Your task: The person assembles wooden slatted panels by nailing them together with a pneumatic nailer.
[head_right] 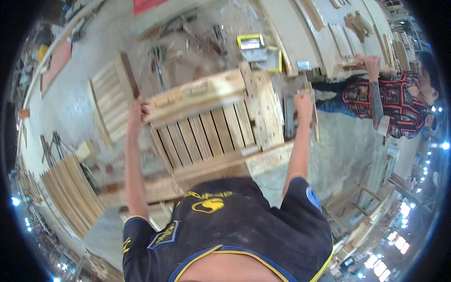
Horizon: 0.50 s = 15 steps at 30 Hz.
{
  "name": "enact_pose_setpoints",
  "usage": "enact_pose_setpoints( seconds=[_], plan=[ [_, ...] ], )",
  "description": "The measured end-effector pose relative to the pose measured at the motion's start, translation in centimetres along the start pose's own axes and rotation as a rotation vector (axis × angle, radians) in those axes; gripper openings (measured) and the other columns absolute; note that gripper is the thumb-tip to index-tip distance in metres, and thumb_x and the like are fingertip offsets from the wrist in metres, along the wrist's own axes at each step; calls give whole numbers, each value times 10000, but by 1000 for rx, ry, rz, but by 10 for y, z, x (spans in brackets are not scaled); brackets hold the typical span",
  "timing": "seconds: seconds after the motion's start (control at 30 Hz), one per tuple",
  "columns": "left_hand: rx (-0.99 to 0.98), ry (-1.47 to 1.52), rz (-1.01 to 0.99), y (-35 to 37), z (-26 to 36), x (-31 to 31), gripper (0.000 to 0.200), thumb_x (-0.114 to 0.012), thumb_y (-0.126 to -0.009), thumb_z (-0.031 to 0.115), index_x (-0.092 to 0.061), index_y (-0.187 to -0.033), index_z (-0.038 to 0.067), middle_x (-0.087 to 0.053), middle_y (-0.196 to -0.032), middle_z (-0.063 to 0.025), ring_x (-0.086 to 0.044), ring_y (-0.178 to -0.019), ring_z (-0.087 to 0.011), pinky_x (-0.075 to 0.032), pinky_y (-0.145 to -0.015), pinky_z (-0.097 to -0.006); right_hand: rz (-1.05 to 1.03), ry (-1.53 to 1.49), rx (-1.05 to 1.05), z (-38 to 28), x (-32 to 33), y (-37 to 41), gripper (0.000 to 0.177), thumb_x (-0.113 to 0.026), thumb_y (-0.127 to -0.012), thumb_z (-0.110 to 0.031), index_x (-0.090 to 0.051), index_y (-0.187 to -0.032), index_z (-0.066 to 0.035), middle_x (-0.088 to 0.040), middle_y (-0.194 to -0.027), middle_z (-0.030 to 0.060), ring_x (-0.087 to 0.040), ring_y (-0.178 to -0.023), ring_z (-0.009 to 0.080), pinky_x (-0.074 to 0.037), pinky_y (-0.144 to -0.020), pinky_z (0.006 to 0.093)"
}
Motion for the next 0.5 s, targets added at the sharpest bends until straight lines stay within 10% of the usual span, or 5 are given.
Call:
enact_pose_setpoints(
  seconds=[0.07,0.2,0.37,0.4,0.5],
  plan=[
    [182,443,-136,-44,3,-33,505,-349,-954,473,-585,-991,28,-567,-612,-59,-431,-442,-139,-324,-423,-261,-316,-1060,-255,-120,15,48,293,-574,-792,-261,-656,-982,-54,-677,-906,104,-669,-805,219,-515,-655,345],
    [285,873,-200,-113,16,-79,579,-298,-946,535,-579,-966,29,-565,-678,-77,-440,-459,-172,-282,-409,-257,-384,-1341,-208,-230,-104,33,252,-485,-883,-249,-604,-953,-38,-661,-862,94,-647,-695,206,-524,-609,322],
    [-179,955,10,-101,199,-4,386,-435,-926,372,-584,-973,19,-586,-762,-73,-570,-681,-230,-469,-596,-307,-654,-2006,-1115,-337,-132,-40,464,-515,-907,-433,-579,-993,18,-545,-714,87,-557,-609,183,-484,-523,316],
    [-585,860,87,-86,258,37,284,-481,-922,262,-591,-1000,13,-595,-785,-74,-590,-732,-236,-505,-699,-305,-911,-2036,-742,-354,-110,-37,477,-510,-905,-464,-612,-951,-1,-566,-706,70,-542,-578,156,-449,-496,326],
    [-1322,103,108,5,383,158,229,-487,-890,166,-561,-1018,-8,-585,-849,-92,-549,-709,-199,-467,-711,-327,-222,-1261,651,-436,52,-8,336,-486,-917,-338,-603,-854,-29,-582,-678,75,-550,-580,197,-422,-545,330]
  ],
)
Point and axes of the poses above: each hand's wrist, its own y-axis away from the middle knuckle, its own x-axis out of the back of the hand, z = x × y, the point moved 1 cm from there along -y, towards the middle knuckle
